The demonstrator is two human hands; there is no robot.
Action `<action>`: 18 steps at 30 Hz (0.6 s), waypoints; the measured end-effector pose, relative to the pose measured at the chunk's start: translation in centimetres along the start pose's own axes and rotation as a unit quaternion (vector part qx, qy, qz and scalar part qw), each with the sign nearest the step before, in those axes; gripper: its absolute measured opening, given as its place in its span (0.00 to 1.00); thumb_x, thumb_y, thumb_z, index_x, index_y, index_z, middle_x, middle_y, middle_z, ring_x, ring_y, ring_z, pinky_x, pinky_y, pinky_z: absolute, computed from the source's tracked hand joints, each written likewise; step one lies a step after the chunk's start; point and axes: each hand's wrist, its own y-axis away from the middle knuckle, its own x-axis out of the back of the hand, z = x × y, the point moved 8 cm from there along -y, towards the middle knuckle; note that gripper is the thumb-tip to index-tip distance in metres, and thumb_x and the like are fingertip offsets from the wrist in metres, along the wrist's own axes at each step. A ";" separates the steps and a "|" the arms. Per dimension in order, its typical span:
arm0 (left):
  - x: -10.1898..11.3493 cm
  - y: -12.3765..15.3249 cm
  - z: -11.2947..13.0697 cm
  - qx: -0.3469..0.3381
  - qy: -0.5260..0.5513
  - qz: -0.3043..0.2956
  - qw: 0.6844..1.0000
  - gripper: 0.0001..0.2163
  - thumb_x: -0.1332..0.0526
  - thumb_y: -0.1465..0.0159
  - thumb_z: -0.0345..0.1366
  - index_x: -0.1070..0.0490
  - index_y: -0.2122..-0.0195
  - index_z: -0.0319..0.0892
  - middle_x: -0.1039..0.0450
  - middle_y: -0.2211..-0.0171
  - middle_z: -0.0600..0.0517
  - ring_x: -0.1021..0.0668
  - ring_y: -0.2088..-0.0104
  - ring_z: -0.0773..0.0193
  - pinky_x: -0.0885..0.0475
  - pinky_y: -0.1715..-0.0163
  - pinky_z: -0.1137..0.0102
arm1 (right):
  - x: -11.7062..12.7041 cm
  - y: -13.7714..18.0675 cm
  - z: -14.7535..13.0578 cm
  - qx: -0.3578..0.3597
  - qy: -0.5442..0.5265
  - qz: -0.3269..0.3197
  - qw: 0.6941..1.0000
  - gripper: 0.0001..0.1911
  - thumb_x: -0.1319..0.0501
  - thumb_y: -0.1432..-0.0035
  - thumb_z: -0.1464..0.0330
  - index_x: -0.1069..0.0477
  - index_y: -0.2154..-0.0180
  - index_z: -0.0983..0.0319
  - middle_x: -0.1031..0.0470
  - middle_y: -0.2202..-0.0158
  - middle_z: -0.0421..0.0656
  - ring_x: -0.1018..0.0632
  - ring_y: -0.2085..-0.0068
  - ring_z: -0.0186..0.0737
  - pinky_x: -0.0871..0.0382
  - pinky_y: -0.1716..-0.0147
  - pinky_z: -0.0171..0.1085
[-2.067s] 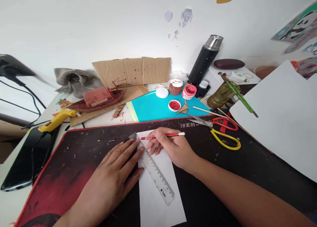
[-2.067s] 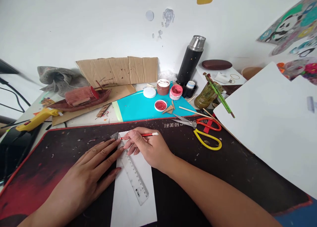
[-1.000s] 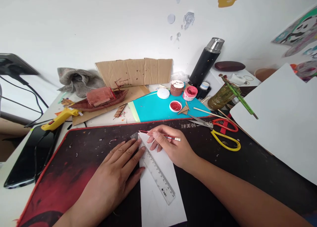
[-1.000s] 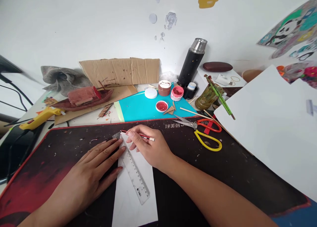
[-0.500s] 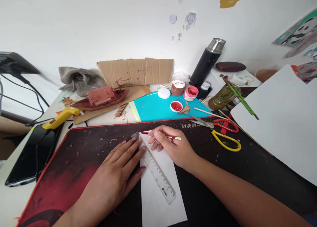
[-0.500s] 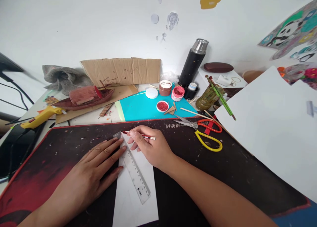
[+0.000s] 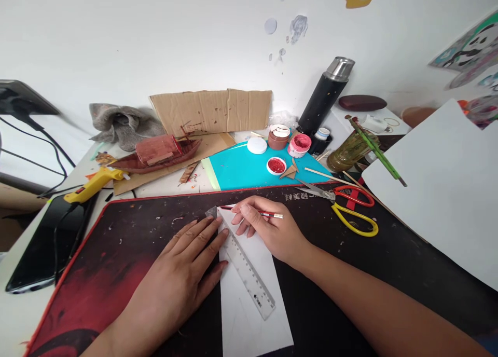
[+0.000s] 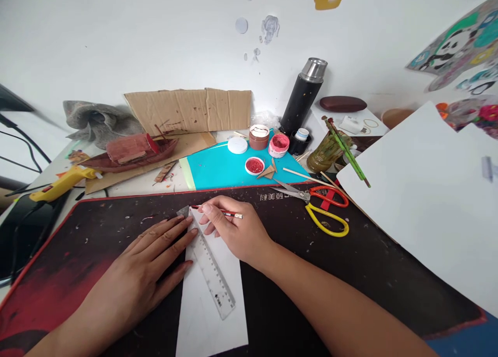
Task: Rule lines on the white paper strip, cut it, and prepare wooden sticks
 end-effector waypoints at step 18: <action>0.1 -0.1 0.2 -0.016 -0.012 -0.004 1.000 0.23 0.39 0.24 0.42 0.29 0.31 0.41 0.27 0.31 0.41 0.24 0.32 0.44 0.24 0.35 0.46 | -0.3 -0.1 0.1 -0.013 0.014 -0.007 1.000 0.19 0.38 0.27 0.51 0.21 0.56 0.60 0.16 0.61 0.45 0.15 0.65 0.38 0.24 0.67 0.36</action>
